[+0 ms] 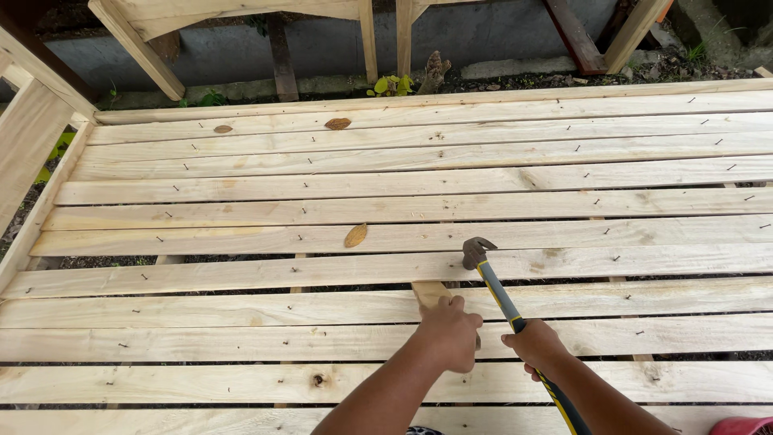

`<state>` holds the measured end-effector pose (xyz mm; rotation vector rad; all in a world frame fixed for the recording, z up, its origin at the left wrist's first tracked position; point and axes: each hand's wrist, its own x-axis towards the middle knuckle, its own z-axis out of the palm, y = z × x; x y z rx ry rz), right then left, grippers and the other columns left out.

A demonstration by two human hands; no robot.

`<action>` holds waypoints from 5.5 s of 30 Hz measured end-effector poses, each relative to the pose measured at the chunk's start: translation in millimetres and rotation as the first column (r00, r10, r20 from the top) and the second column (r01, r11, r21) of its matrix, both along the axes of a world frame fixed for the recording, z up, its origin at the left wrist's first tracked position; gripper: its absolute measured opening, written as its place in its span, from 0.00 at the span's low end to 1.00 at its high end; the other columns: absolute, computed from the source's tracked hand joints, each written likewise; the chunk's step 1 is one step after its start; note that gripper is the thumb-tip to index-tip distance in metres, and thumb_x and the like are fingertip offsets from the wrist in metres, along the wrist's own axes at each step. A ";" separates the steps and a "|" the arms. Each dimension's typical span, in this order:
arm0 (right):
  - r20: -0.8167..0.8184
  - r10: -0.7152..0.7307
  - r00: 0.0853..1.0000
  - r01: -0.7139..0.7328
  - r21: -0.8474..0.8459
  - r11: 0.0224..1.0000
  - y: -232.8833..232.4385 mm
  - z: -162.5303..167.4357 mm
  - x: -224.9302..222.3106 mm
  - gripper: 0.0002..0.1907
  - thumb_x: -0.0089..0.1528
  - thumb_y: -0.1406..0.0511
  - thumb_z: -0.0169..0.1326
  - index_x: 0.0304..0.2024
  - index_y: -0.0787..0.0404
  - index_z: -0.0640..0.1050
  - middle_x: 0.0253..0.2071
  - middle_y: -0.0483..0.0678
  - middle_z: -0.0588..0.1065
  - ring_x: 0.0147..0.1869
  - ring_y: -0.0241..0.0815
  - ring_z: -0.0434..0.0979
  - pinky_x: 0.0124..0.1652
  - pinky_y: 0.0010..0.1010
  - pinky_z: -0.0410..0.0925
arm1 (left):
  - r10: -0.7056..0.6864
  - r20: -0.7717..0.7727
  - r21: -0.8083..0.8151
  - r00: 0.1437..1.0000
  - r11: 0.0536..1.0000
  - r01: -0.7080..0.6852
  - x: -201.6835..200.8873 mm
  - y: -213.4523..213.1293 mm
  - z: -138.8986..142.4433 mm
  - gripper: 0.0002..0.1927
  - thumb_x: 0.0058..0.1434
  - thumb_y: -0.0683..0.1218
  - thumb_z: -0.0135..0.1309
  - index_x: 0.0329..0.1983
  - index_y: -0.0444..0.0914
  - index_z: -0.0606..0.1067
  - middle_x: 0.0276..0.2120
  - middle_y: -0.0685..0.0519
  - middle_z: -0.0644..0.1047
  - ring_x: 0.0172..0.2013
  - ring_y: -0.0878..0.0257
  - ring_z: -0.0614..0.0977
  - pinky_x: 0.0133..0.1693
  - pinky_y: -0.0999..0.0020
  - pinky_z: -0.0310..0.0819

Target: The person hammers nails into the wooden slats of a large slatted frame using a claw hammer, holding a small wood block in the other hand. They reposition the block and move along the frame, driving nails into different slats across the surface.

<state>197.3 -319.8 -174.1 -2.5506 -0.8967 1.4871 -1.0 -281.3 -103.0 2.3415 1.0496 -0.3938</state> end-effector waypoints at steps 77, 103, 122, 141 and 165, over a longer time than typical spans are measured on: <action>0.013 -0.107 0.994 0.105 0.109 0.988 24.0 -45.6 -10.2 0.21 0.62 0.52 0.62 0.39 0.64 0.78 0.20 0.47 0.70 0.19 0.38 0.68 0.21 0.33 0.66 | 0.369 -0.096 0.336 0.925 0.887 -0.318 -52.8 100.0 -103.3 0.37 0.57 0.37 0.58 0.69 0.34 0.58 0.63 0.44 0.61 0.65 0.50 0.62 0.68 0.45 0.49; 0.033 -0.082 0.996 0.078 0.103 0.992 23.7 -55.7 2.0 0.21 0.61 0.51 0.63 0.43 0.62 0.80 0.21 0.47 0.72 0.20 0.38 0.69 0.25 0.34 0.69 | 0.320 0.103 0.199 0.942 0.921 -0.335 -71.0 114.4 -107.0 0.27 0.47 0.34 0.58 0.54 0.34 0.71 0.53 0.47 0.67 0.59 0.50 0.68 0.68 0.58 0.58; 0.023 -0.047 0.999 0.045 0.111 0.993 10.1 -54.2 -1.4 0.23 0.62 0.51 0.61 0.36 0.65 0.77 0.20 0.49 0.71 0.20 0.40 0.69 0.24 0.36 0.69 | 0.584 -0.179 0.006 0.792 0.806 -0.592 -22.0 69.6 -82.9 0.41 0.73 0.62 0.29 0.78 0.41 0.30 0.78 0.47 0.26 0.76 0.51 0.27 0.72 0.43 0.20; 0.179 0.118 0.977 -0.134 0.083 0.987 -19.4 -53.2 20.0 0.21 0.60 0.51 0.62 0.42 0.62 0.81 0.23 0.46 0.75 0.27 0.38 0.73 0.34 0.33 0.69 | 0.571 -0.071 0.033 0.818 0.821 -0.571 -29.6 77.2 -106.1 0.39 0.73 0.63 0.29 0.79 0.47 0.31 0.78 0.52 0.26 0.76 0.54 0.26 0.71 0.43 0.17; 0.043 0.094 0.995 -0.099 0.112 0.989 -18.2 -24.5 19.8 0.21 0.63 0.50 0.59 0.44 0.61 0.82 0.20 0.49 0.70 0.24 0.40 0.66 0.32 0.38 0.69 | 0.548 -0.140 0.018 0.825 0.834 -0.551 -28.4 78.8 -99.0 0.40 0.73 0.63 0.30 0.79 0.50 0.29 0.78 0.54 0.23 0.76 0.56 0.25 0.71 0.43 0.16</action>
